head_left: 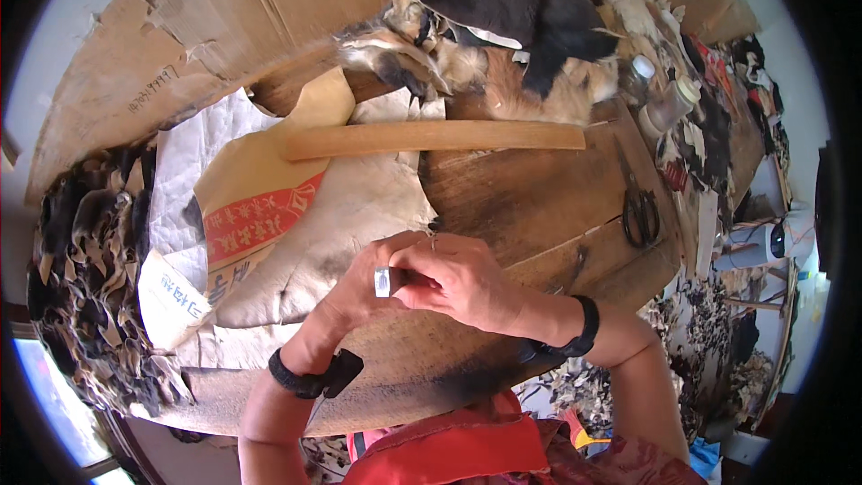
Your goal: Cutting and organizing leather and fur pieces according to patterns in a workshop.
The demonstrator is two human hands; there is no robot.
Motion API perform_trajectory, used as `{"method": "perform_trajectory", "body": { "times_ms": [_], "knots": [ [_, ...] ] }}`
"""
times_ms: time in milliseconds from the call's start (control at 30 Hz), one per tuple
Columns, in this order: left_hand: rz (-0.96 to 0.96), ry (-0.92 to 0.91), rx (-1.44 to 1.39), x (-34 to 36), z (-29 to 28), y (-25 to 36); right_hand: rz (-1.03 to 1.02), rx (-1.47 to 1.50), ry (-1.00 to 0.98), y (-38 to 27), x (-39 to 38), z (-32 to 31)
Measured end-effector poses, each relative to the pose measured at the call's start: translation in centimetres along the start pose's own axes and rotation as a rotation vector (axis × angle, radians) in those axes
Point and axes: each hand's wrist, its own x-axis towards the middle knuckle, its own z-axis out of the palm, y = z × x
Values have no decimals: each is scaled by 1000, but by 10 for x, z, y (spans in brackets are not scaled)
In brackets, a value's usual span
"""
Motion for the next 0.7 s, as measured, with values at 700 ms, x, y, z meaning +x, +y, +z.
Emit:
{"method": "perform_trajectory", "body": {
  "times_ms": [700],
  "knots": [
    [-159,248,366,-28,35,-22,-284,-717,-87,45,-95,32]
  ]
}}
